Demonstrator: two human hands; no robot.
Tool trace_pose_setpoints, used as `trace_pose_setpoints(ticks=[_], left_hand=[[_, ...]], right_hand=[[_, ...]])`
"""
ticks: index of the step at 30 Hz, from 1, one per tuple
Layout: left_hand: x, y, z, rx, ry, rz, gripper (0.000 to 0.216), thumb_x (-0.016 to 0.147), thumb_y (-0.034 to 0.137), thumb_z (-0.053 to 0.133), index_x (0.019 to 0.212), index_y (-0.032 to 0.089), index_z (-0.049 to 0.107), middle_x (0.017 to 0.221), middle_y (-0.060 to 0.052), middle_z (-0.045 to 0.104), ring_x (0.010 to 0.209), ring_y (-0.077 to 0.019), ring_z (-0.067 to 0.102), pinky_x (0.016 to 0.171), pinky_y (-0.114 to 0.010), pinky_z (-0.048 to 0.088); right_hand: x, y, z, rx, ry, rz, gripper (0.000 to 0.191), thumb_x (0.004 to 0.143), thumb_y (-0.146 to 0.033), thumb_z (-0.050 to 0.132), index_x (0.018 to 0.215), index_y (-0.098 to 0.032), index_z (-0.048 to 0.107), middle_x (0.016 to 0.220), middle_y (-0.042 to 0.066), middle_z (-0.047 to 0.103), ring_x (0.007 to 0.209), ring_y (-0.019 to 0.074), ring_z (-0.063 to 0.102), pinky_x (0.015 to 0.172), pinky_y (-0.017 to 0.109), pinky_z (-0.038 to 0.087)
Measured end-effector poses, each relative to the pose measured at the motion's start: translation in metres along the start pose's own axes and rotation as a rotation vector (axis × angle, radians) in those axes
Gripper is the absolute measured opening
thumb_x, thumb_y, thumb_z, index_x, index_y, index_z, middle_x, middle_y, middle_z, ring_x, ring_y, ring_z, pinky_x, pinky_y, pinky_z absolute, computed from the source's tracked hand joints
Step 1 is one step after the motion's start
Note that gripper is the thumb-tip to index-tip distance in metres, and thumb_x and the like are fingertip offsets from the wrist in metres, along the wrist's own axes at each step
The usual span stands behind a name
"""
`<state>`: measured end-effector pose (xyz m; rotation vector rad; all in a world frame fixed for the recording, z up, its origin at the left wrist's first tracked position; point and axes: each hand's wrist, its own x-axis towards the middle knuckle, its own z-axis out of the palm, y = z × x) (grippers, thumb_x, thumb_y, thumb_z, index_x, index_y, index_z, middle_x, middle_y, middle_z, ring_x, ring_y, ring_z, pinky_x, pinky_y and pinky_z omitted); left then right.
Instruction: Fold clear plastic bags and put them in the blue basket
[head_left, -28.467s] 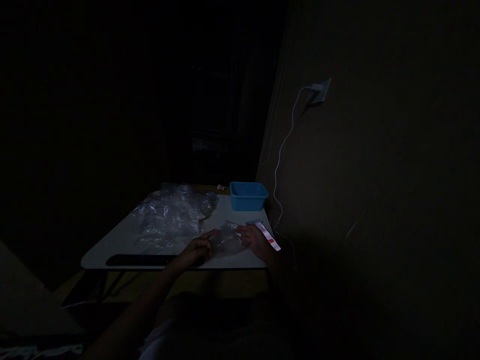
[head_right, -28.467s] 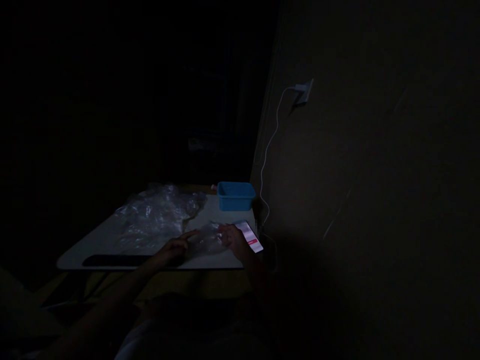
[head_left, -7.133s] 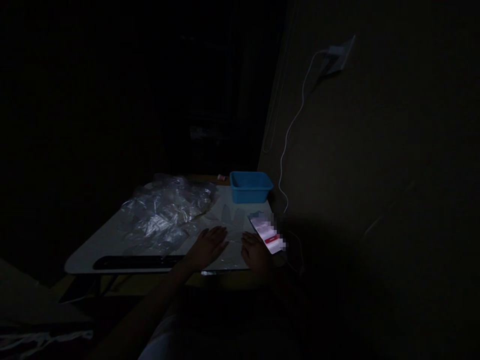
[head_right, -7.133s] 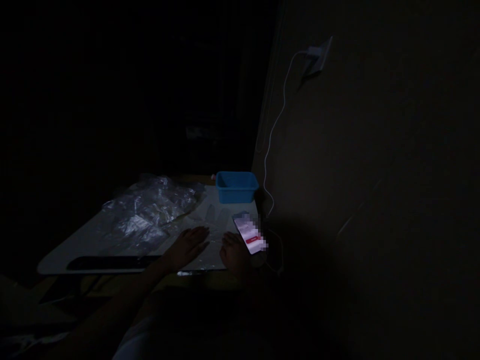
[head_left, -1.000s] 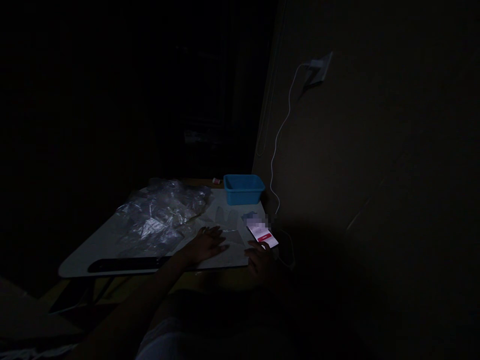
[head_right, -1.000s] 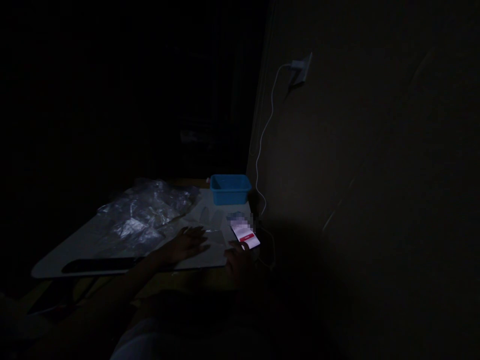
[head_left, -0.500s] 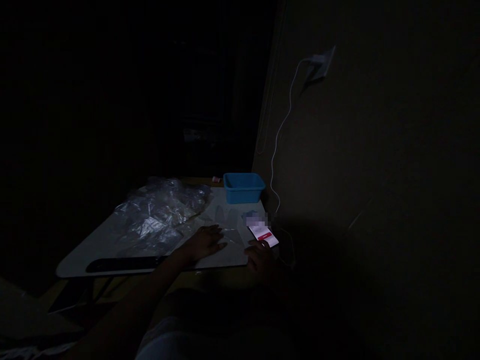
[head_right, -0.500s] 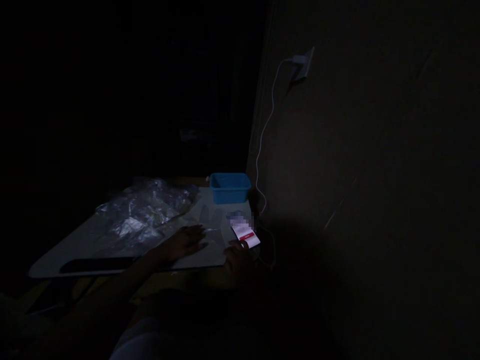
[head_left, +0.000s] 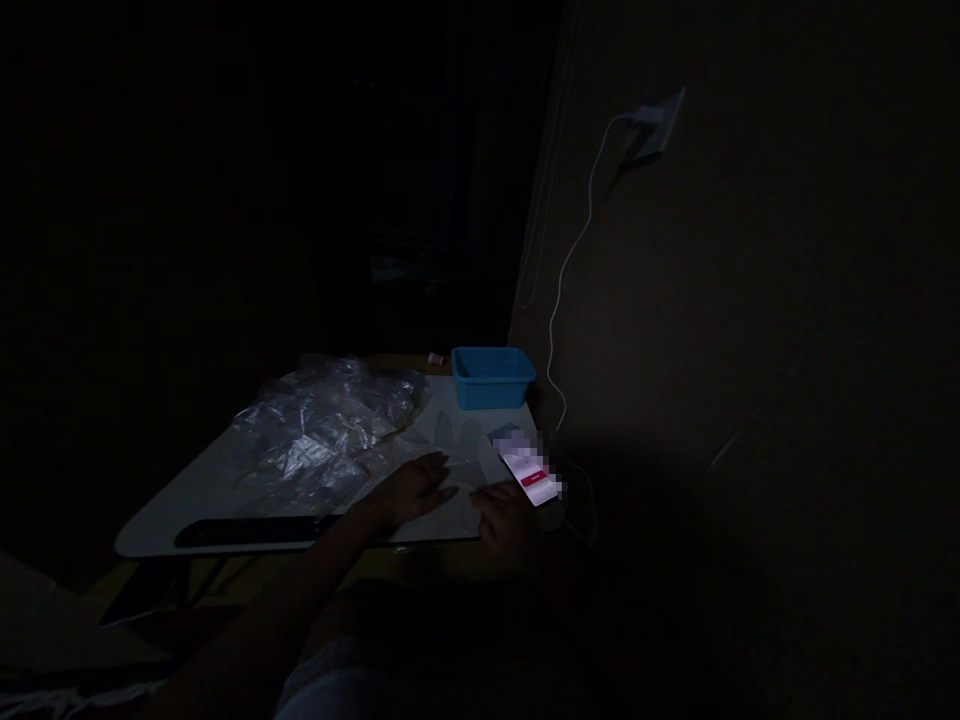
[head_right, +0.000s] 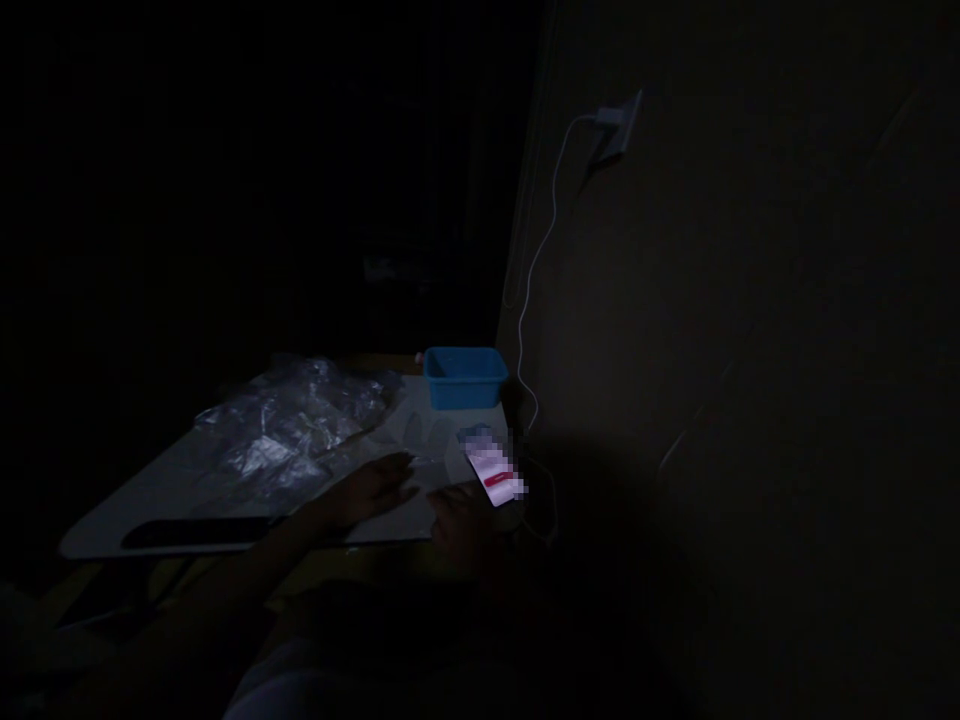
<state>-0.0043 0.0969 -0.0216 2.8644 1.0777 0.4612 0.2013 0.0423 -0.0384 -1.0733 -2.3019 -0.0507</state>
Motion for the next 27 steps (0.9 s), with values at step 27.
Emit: trace_pose_setpoints(ticks=[27], left_hand=[[0.015,-0.004,0.021,0.048,0.154,-0.098,0.033,0.085,0.026,0.03,0.103,0.015,0.055,0.111,-0.011,0.056,0.104,-0.0207,0.049,0.088,-0.036,0.039]], right_hand=[[0.006,0.015,0.005,0.105,0.075,0.192,0.045,0.074,-0.011,0.033,0.118,-0.012,0.044,0.11,0.013,0.054,0.102,0.0211,0.048,0.085,0.038,0.042]])
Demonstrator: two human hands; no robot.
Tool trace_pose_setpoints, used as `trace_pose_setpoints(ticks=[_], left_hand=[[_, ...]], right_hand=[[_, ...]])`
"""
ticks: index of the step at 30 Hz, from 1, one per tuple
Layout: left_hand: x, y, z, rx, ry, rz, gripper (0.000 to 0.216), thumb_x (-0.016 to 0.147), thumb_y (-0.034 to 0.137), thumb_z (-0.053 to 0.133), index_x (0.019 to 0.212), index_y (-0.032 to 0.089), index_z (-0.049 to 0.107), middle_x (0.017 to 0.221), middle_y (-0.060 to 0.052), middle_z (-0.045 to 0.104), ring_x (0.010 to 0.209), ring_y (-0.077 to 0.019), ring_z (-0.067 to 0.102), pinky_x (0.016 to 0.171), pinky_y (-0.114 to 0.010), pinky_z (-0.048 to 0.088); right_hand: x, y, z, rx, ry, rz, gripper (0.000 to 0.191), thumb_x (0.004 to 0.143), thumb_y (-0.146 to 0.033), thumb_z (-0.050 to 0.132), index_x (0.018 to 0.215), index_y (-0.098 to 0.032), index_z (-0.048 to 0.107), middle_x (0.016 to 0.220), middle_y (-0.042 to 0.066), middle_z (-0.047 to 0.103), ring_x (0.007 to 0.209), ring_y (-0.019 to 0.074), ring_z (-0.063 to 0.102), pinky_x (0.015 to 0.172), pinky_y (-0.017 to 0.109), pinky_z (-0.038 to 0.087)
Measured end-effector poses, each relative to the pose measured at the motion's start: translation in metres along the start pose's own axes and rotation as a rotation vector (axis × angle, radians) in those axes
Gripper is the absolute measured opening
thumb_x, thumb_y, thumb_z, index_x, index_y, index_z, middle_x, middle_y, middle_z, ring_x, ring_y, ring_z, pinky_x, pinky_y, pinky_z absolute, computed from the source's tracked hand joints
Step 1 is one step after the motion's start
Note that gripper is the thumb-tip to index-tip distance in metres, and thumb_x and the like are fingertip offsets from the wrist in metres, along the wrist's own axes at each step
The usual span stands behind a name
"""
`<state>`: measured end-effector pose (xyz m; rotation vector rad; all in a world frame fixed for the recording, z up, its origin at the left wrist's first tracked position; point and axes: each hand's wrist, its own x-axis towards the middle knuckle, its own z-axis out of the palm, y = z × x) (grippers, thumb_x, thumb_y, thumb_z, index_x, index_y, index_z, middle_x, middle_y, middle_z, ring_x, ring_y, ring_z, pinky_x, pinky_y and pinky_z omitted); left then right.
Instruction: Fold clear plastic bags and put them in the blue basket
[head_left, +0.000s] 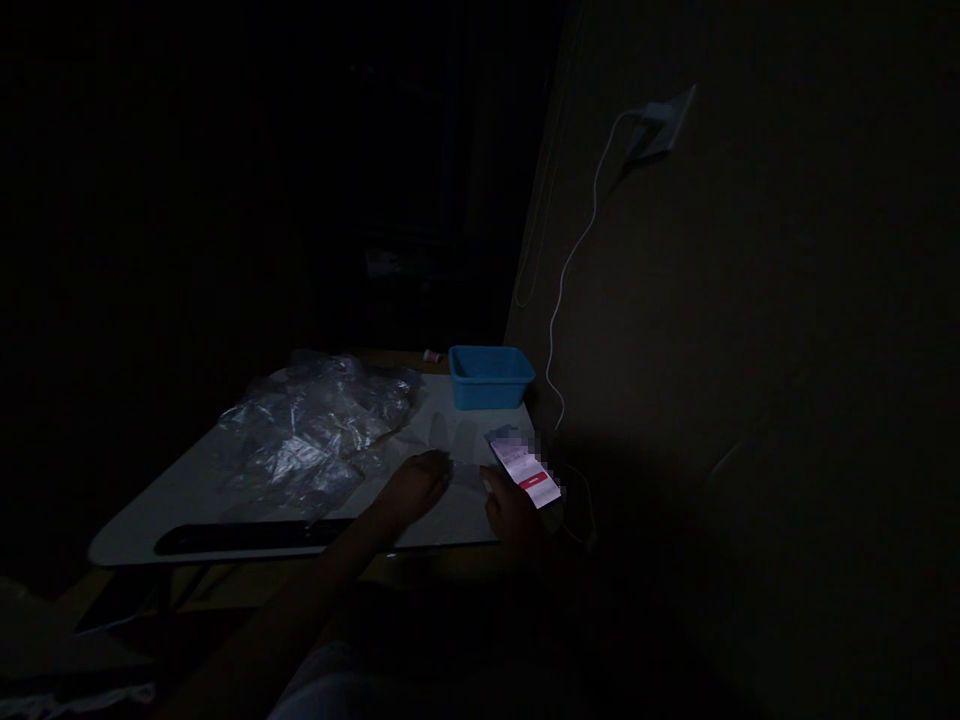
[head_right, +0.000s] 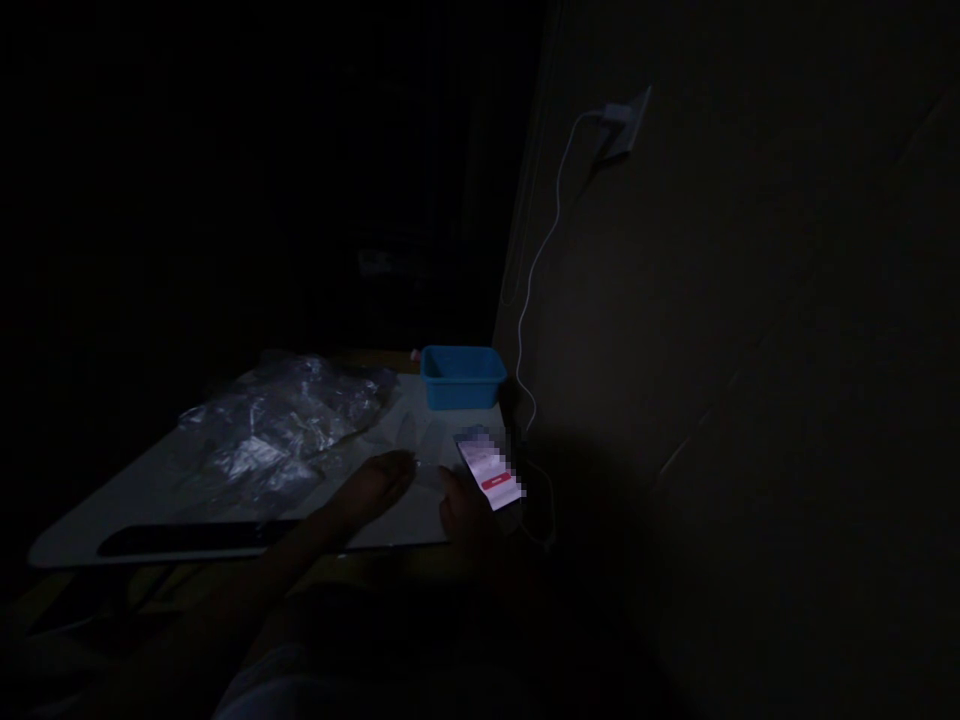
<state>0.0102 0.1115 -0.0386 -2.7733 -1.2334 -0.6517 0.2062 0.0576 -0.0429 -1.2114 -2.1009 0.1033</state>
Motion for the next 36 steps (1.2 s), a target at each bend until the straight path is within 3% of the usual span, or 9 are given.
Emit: trace_pose_setpoints(ticks=[6,14,23,30,36], left_hand=[[-0.004,0.0,0.012,0.003,0.029,-0.059,0.035,0.085,0.028,0.03,0.103,0.011,0.055,0.113,-0.014,0.054,0.108,-0.0225,0.046,0.093,-0.038,0.037],[-0.006,0.006,-0.001,-0.041,0.044,-0.032,0.035,0.085,0.032,0.032,0.111,0.019,0.052,0.12,-0.009,0.051,0.114,-0.0218,0.04,0.091,-0.04,0.034],[-0.008,0.008,0.0,-0.002,-0.012,-0.063,0.038,0.086,0.035,0.03,0.113,0.017,0.051,0.117,-0.01,0.053,0.112,-0.0233,0.043,0.09,-0.042,0.031],[-0.009,0.007,0.001,-0.009,-0.001,-0.073,0.039,0.086,0.036,0.03,0.111,0.018,0.052,0.118,-0.011,0.052,0.112,-0.024,0.042,0.091,-0.042,0.03],[-0.009,0.007,0.002,0.026,-0.011,-0.097,0.04,0.086,0.036,0.029,0.11,0.015,0.052,0.118,-0.013,0.051,0.112,-0.0252,0.042,0.09,-0.043,0.03]], right_hand=[[0.004,0.005,0.01,0.036,-0.063,0.073,0.047,0.072,-0.01,0.036,0.117,-0.017,0.046,0.11,0.01,0.055,0.103,0.0205,0.049,0.089,0.038,0.041],[0.004,0.002,0.011,0.122,-0.032,0.034,0.045,0.072,-0.01,0.034,0.115,-0.017,0.048,0.114,0.009,0.052,0.109,0.0185,0.044,0.093,0.038,0.036],[0.014,0.01,0.016,0.203,0.028,0.077,0.056,0.072,-0.007,0.033,0.127,-0.015,0.03,0.108,0.01,0.056,0.098,0.0187,0.052,0.084,0.036,0.043],[0.026,0.011,0.015,0.066,-0.078,0.023,0.065,0.07,-0.002,0.035,0.132,-0.014,0.019,0.106,0.01,0.058,0.095,0.0203,0.054,0.083,0.037,0.043],[0.031,0.013,0.016,-0.02,-0.192,0.002,0.064,0.07,0.0,0.036,0.131,-0.01,0.022,0.108,0.012,0.058,0.097,0.0212,0.054,0.082,0.036,0.044]])
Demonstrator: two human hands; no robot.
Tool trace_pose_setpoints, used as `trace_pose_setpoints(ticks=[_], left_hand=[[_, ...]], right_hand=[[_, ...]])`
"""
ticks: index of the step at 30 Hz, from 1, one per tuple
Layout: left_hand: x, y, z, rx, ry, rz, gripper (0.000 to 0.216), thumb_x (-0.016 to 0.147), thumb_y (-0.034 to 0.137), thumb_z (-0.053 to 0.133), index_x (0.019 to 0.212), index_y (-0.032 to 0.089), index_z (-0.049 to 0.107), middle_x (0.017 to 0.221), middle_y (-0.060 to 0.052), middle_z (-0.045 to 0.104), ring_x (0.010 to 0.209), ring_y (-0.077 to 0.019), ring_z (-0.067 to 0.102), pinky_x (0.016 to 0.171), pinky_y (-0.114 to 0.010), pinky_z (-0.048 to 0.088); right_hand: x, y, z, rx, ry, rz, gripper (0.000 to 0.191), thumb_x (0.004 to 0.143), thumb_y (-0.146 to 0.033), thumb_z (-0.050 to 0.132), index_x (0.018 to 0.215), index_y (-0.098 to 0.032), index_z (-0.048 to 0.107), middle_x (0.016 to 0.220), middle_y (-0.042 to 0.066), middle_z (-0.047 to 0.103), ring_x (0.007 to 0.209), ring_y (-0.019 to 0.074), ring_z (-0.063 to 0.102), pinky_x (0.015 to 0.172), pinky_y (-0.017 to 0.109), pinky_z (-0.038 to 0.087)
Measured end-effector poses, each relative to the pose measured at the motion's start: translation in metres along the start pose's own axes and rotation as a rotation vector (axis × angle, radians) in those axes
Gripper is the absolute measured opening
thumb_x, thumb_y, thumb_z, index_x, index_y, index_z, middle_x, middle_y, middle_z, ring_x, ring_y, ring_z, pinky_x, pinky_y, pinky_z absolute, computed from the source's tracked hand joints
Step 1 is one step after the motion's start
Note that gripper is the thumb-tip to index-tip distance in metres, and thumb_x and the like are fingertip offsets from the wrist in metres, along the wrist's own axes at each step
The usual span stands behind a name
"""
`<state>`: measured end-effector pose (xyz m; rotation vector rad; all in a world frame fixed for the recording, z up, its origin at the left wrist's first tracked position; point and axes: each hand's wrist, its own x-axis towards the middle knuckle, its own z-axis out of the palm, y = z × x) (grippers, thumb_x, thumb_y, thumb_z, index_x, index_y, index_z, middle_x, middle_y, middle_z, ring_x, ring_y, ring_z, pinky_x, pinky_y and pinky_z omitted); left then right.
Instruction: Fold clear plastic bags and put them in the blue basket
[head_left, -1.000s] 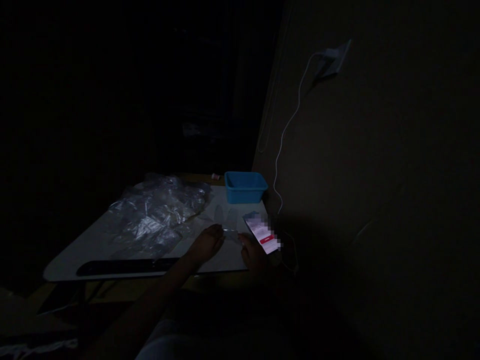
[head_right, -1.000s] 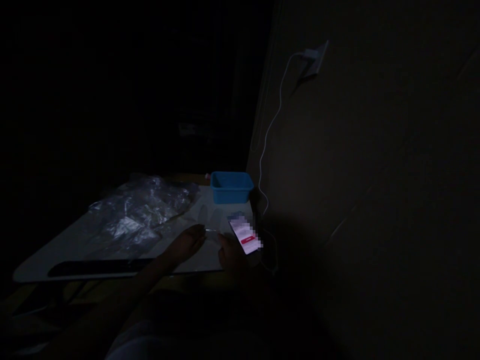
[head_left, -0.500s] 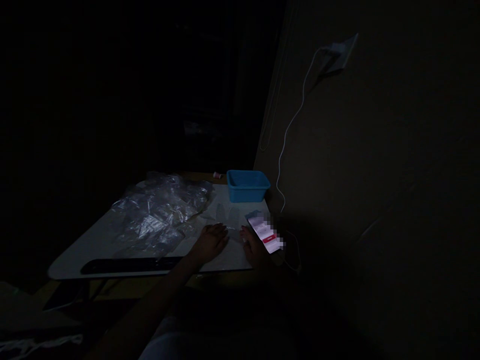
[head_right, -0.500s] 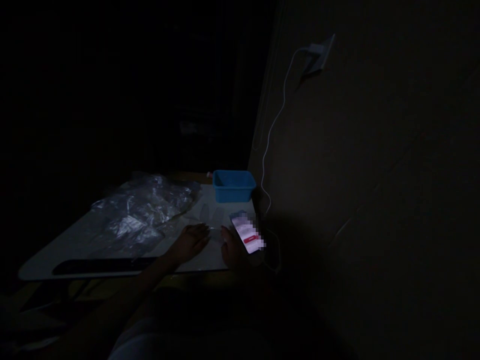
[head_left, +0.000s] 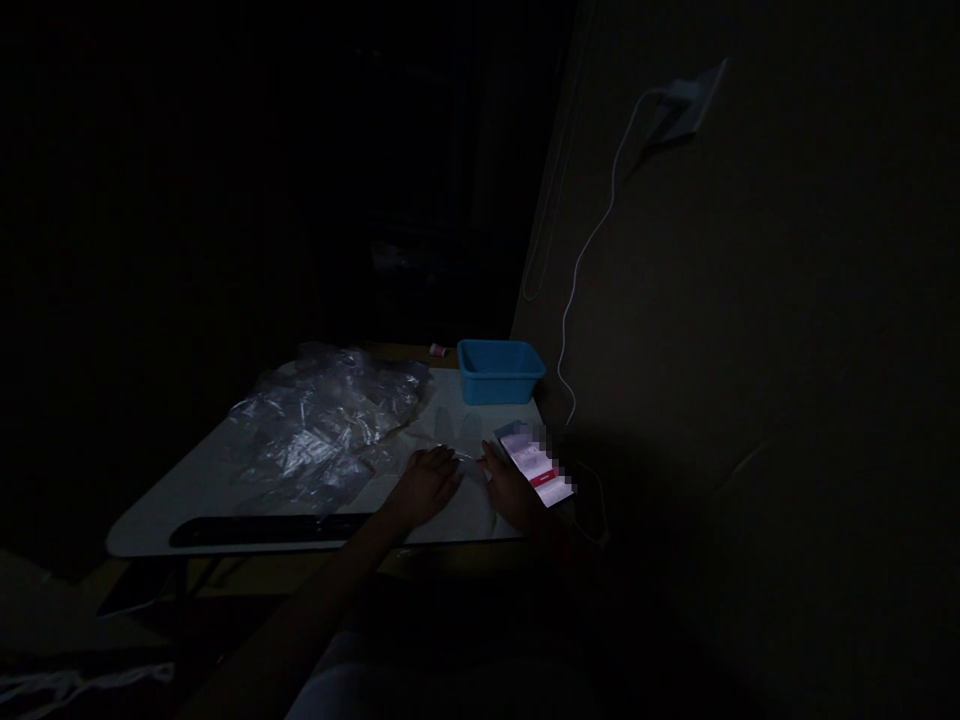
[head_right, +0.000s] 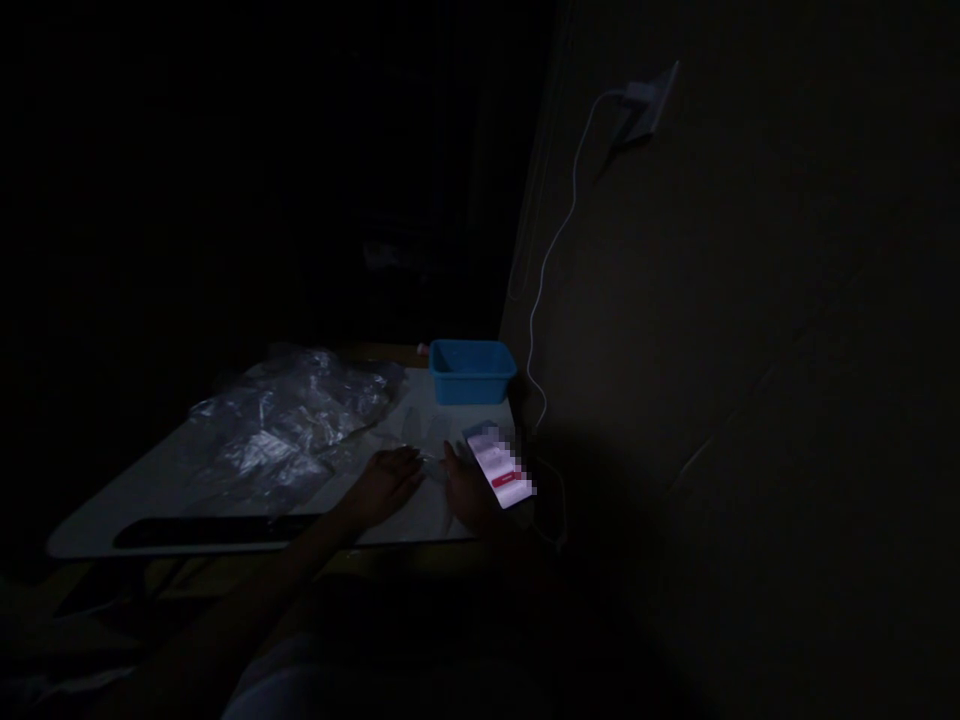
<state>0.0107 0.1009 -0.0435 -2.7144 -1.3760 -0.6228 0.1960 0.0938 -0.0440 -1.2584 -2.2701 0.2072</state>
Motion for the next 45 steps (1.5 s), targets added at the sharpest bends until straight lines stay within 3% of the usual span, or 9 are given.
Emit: trace_pose_setpoints(ticks=[10,23,30,36,40,45], left_hand=[[0.001,-0.002,0.003,-0.027,-0.006,-0.007,0.039,0.086,0.037,0.028,0.11,0.016,0.051,0.119,-0.013,0.05,0.111,-0.0246,0.042,0.09,-0.044,0.03],[0.001,-0.001,0.002,0.018,-0.013,-0.01,0.039,0.086,0.035,0.028,0.111,0.016,0.051,0.119,-0.013,0.05,0.112,-0.0236,0.043,0.089,-0.043,0.03],[0.001,0.0,0.001,0.029,-0.011,-0.011,0.038,0.086,0.035,0.028,0.11,0.016,0.051,0.119,-0.013,0.051,0.111,-0.0233,0.044,0.089,-0.043,0.031],[0.001,0.001,0.0,0.038,-0.025,-0.023,0.038,0.086,0.035,0.029,0.111,0.016,0.051,0.12,-0.012,0.051,0.112,-0.0227,0.043,0.09,-0.042,0.03],[0.001,0.001,0.0,0.038,-0.024,-0.023,0.039,0.086,0.035,0.029,0.112,0.016,0.051,0.12,-0.012,0.05,0.112,-0.023,0.042,0.09,-0.043,0.03],[0.001,0.0,0.002,0.04,-0.025,-0.025,0.039,0.086,0.035,0.028,0.112,0.017,0.051,0.12,-0.011,0.051,0.113,-0.0226,0.042,0.09,-0.043,0.03]], right_hand=[[-0.011,-0.004,-0.011,-0.004,-0.022,-0.055,0.063,0.067,0.001,0.035,0.128,-0.016,0.031,0.105,0.006,0.06,0.102,0.0175,0.051,0.088,0.034,0.042],[-0.043,0.006,-0.002,0.03,0.023,-0.153,0.063,0.064,-0.002,0.032,0.126,-0.011,0.034,0.106,0.007,0.06,0.112,0.0179,0.042,0.092,0.036,0.038],[-0.055,0.013,0.011,-0.016,0.04,-0.11,0.062,0.063,-0.005,0.033,0.124,-0.013,0.038,0.107,0.006,0.059,0.112,0.0186,0.041,0.091,0.037,0.038],[-0.062,-0.006,0.005,-0.075,0.289,-0.07,0.052,0.071,-0.018,0.04,0.123,-0.013,0.037,0.116,0.011,0.049,0.11,0.0224,0.04,0.089,0.039,0.036],[-0.066,-0.024,0.007,-0.196,0.355,-0.027,0.059,0.066,-0.035,0.053,0.119,-0.012,0.041,0.11,0.014,0.051,0.103,0.0287,0.043,0.085,0.045,0.034],[-0.062,-0.034,0.01,-0.195,0.383,0.097,0.036,0.069,-0.026,0.052,0.103,-0.014,0.052,0.089,0.009,0.059,0.086,0.0233,0.05,0.079,0.039,0.036]])
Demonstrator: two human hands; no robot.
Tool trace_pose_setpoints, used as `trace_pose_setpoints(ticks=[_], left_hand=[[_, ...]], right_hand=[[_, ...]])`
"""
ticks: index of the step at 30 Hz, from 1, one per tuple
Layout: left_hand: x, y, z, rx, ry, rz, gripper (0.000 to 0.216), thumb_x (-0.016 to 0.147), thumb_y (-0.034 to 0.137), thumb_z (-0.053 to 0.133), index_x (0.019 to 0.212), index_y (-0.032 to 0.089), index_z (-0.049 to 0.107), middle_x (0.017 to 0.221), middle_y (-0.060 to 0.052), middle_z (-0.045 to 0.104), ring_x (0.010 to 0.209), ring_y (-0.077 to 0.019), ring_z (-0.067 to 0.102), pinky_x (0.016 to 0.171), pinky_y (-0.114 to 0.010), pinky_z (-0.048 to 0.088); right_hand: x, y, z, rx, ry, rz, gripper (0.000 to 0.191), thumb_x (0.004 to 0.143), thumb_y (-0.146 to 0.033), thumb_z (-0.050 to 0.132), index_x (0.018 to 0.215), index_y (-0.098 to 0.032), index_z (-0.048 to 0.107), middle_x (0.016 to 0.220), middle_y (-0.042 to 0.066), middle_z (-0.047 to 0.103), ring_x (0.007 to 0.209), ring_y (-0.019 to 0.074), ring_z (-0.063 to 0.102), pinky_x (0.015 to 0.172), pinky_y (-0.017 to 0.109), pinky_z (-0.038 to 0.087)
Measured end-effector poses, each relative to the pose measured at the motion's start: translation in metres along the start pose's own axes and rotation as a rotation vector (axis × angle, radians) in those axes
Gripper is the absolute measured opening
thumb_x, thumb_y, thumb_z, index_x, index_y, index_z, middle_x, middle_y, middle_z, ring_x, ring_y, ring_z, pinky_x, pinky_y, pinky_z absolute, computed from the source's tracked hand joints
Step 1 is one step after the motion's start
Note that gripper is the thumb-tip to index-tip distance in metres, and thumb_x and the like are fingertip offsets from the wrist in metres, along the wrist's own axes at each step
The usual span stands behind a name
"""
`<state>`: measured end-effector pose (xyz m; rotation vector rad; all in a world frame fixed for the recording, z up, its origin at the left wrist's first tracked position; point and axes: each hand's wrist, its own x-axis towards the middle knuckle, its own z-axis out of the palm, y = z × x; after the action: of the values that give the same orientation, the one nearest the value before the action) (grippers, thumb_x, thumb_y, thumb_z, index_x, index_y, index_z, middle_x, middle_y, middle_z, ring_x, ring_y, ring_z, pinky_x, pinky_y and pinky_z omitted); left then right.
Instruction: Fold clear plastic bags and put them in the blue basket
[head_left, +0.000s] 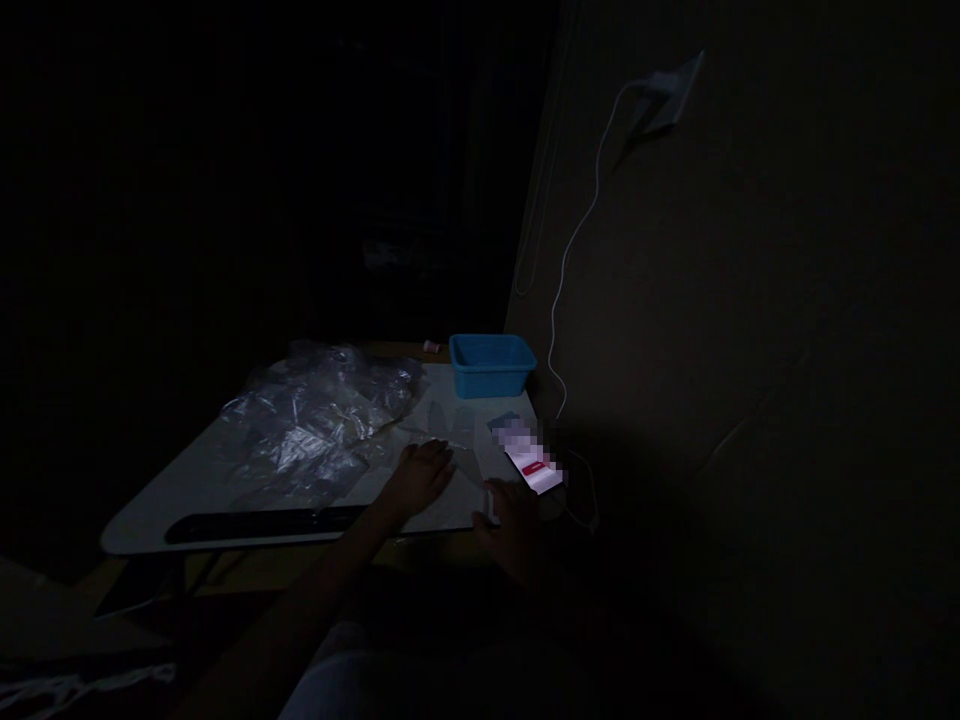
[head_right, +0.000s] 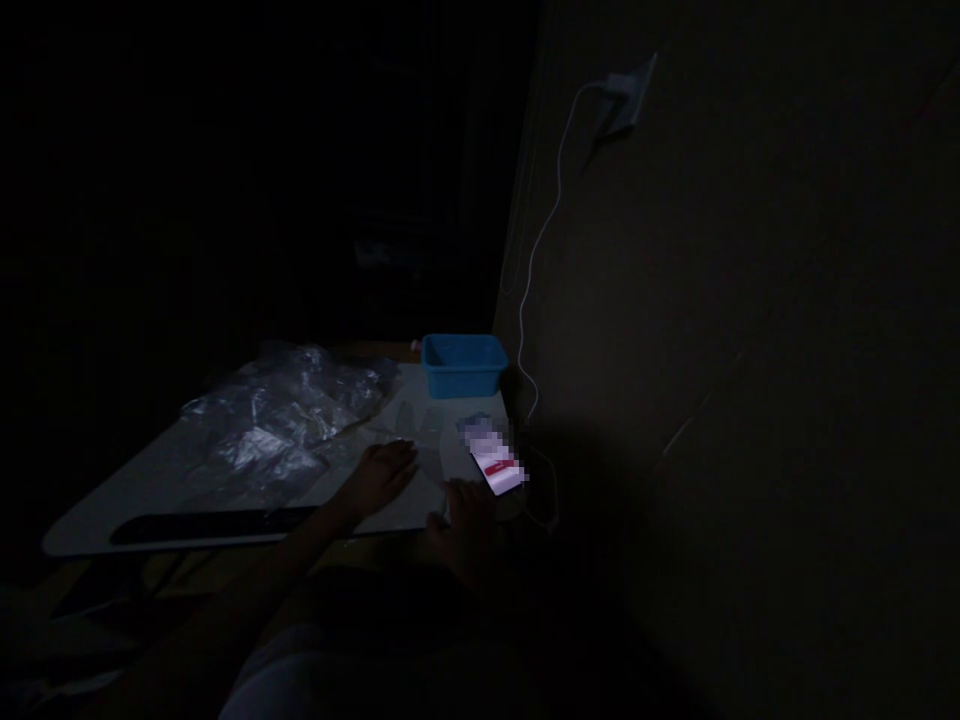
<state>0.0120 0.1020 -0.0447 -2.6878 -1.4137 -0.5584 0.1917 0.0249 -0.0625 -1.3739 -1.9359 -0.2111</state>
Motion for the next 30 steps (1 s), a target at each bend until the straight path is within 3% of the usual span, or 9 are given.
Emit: trace_pose_setpoints(ticks=[3,9,25,30], left_hand=[[0.0,0.0,0.0,0.007,0.001,-0.008,0.039,0.086,0.035,0.028,0.112,0.017,0.051,0.12,-0.011,0.05,0.113,-0.0222,0.041,0.091,-0.043,0.03],[0.0,-0.001,0.002,0.01,0.007,0.002,0.04,0.086,0.036,0.027,0.111,0.017,0.051,0.12,-0.011,0.05,0.113,-0.0221,0.041,0.091,-0.042,0.03],[0.001,0.0,0.0,-0.002,0.004,-0.005,0.038,0.086,0.035,0.028,0.111,0.018,0.051,0.12,-0.011,0.05,0.112,-0.0222,0.042,0.09,-0.042,0.03],[0.006,-0.003,0.0,0.018,-0.022,-0.037,0.038,0.084,0.033,0.031,0.113,0.017,0.049,0.122,-0.013,0.048,0.113,-0.0226,0.041,0.09,-0.044,0.029]], right_hand=[[0.003,-0.001,0.0,0.04,-0.054,0.001,0.033,0.069,-0.017,0.047,0.101,-0.013,0.054,0.08,0.008,0.06,0.083,0.0213,0.052,0.078,0.036,0.037],[0.003,-0.001,-0.001,0.082,-0.108,0.031,0.045,0.067,-0.011,0.042,0.111,-0.01,0.048,0.076,0.007,0.059,0.077,0.0198,0.053,0.076,0.036,0.038],[-0.013,0.006,-0.001,0.115,-0.008,-0.059,0.047,0.068,-0.006,0.038,0.114,-0.016,0.045,0.1,0.01,0.056,0.09,0.0207,0.05,0.08,0.039,0.04],[-0.007,0.017,-0.003,0.185,0.02,-0.064,0.044,0.067,-0.008,0.039,0.109,-0.014,0.048,0.096,0.01,0.057,0.09,0.0206,0.051,0.075,0.036,0.044]])
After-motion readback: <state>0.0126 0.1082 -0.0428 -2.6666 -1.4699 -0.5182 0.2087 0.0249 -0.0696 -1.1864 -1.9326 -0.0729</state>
